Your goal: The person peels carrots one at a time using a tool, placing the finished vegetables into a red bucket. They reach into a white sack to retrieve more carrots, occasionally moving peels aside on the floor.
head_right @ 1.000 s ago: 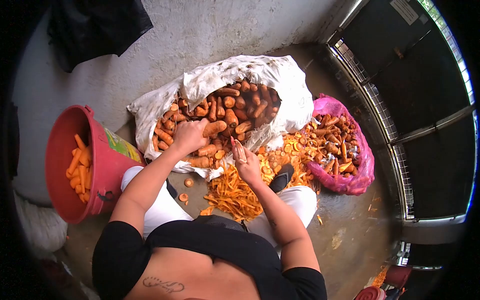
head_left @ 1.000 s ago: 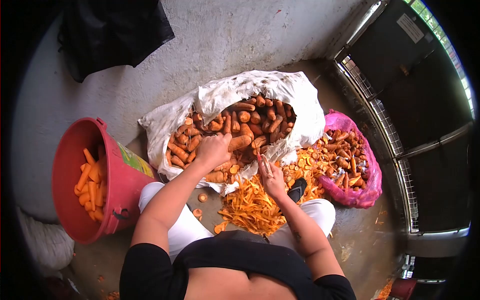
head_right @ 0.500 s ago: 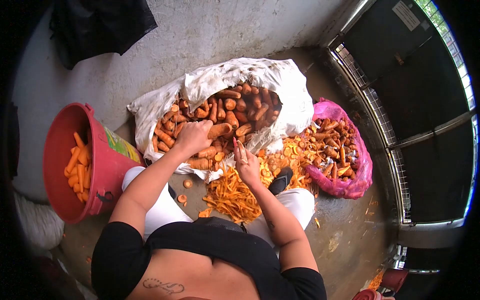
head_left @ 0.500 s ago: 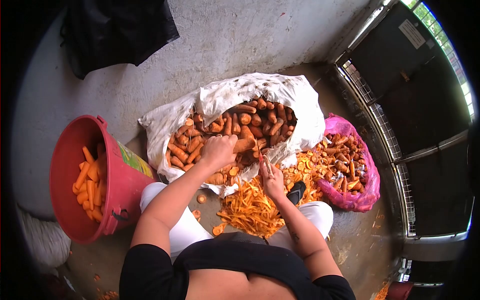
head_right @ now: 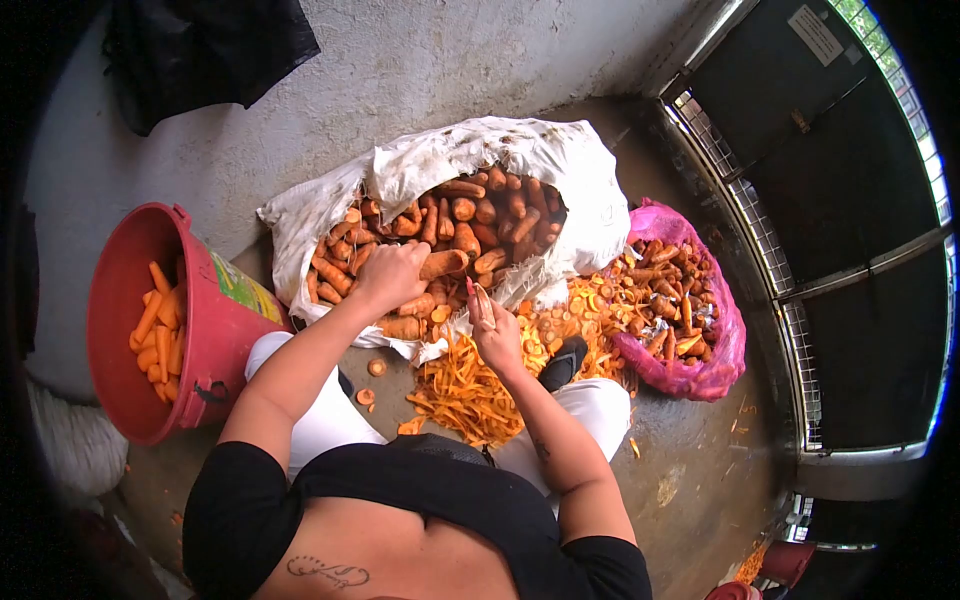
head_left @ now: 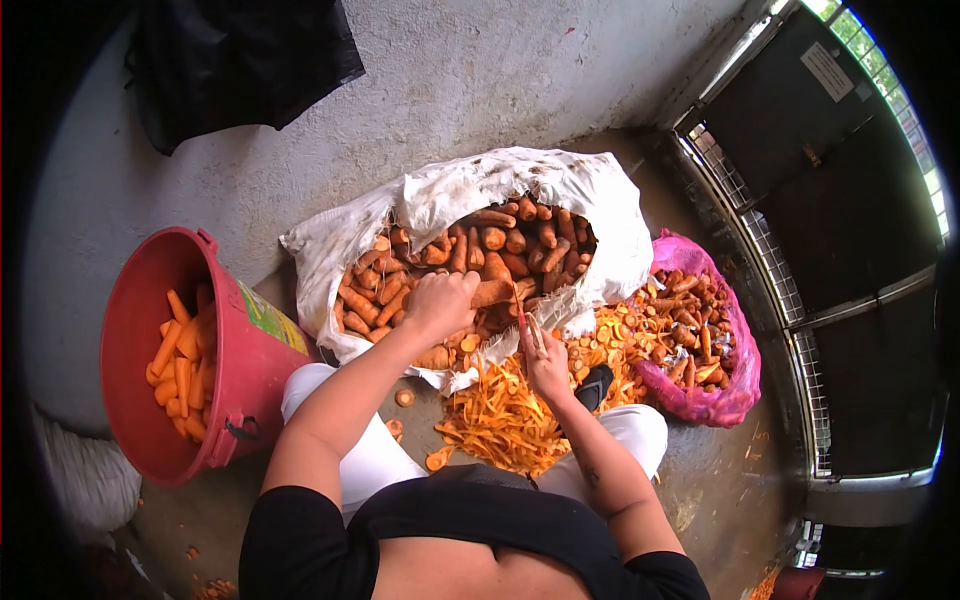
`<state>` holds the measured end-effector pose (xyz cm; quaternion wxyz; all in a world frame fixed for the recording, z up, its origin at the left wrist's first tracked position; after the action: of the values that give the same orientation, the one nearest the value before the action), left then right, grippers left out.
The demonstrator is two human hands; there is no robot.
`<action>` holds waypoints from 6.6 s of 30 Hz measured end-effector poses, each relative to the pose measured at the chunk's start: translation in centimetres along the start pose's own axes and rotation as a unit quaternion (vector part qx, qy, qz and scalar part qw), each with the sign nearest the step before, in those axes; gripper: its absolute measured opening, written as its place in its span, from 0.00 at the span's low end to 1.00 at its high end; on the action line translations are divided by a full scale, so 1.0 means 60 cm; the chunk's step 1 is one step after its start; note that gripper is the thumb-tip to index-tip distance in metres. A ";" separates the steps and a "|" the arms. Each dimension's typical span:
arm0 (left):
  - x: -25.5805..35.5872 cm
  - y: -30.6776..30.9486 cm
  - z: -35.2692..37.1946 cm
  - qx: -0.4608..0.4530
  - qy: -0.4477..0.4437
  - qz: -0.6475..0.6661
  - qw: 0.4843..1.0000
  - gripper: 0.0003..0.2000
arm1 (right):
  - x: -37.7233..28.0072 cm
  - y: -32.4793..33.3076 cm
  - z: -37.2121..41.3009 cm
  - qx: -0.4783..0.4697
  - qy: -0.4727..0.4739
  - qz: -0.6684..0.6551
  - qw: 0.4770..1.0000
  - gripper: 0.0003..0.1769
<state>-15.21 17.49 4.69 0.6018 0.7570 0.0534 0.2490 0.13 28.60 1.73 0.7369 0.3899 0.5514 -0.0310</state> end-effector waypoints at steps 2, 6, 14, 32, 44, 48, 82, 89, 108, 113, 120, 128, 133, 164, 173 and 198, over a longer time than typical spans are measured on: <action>-0.001 -0.002 -0.001 0.008 -0.004 0.001 1.000 0.12 | -0.012 0.004 0.002 -0.008 -0.016 -0.010 1.000 0.20; 0.000 0.004 -0.001 0.013 -0.005 -0.005 1.000 0.11 | -0.003 -0.003 0.002 -0.024 -0.029 -0.041 0.998 0.21; 0.003 0.009 0.000 0.005 -0.002 -0.008 1.000 0.11 | 0.001 -0.004 0.003 -0.015 -0.041 -0.089 0.995 0.21; 0.003 -0.001 0.006 0.015 -0.007 -0.017 1.000 0.16 | -0.003 -0.007 0.004 -0.017 -0.019 -0.033 0.999 0.18; 0.010 0.005 0.017 0.076 -0.016 -0.048 0.996 0.18 | 0.012 -0.015 0.000 -0.054 -0.055 -0.089 0.993 0.20; 0.006 -0.021 0.027 0.022 0.005 -0.010 1.000 0.17 | 0.034 -0.020 0.004 -0.023 -0.022 -0.024 0.999 0.20; -0.064 -0.057 0.145 0.084 0.324 0.679 0.653 0.27 | 0.348 0.040 0.066 0.108 -0.366 0.216 0.899 0.36; -0.089 -0.121 0.149 0.049 0.341 0.842 0.416 0.22 | 0.403 0.050 0.050 0.157 -0.320 -0.083 0.931 0.25; -0.017 -0.131 0.167 0.085 0.382 0.833 0.392 0.21 | -0.016 0.039 -0.031 -0.205 -0.003 -0.043 0.978 0.22; -0.007 -0.135 0.141 0.057 0.391 0.827 0.400 0.20 | -0.040 -0.002 -0.074 -0.130 0.023 0.073 0.989 0.30; 0.022 -0.148 0.126 0.000 0.384 0.838 0.388 0.20 | -0.122 0.005 -0.061 -0.026 0.173 0.116 0.978 0.25; 0.050 -0.137 0.117 -0.028 0.343 0.859 0.379 0.17 | -0.214 0.024 0.001 0.039 0.396 0.193 0.897 0.19; 0.061 -0.130 0.117 -0.033 0.359 0.840 0.405 0.15 | -0.212 -0.001 0.020 0.043 0.463 0.191 0.864 0.23; 0.119 -0.088 0.180 -0.124 0.307 0.809 0.486 0.17 | -0.145 0.024 -0.043 0.054 0.344 0.214 0.913 0.18; 0.126 -0.047 0.192 -0.144 0.242 0.793 0.540 0.20 | -0.052 0.084 -0.120 0.087 0.122 0.454 0.878 0.25; 0.068 -0.129 0.162 -0.020 0.426 0.819 0.384 0.12 | -0.179 -0.023 0.031 0.004 0.403 0.180 0.897 0.20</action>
<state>-5.67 12.51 -2.80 0.0195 0.2167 -0.3483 0.9118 -3.24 22.37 10.13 0.4434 0.4644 0.7212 0.2601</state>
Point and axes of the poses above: each hand's wrist, its own z-axis away from the middle knuckle, its own y-axis out of the back of the hand, x = y × z, the point moved 7 cm from there along -z, towards the middle knuckle, and after that the axes turned 6 degrees about -y, right-handed, at the moved point
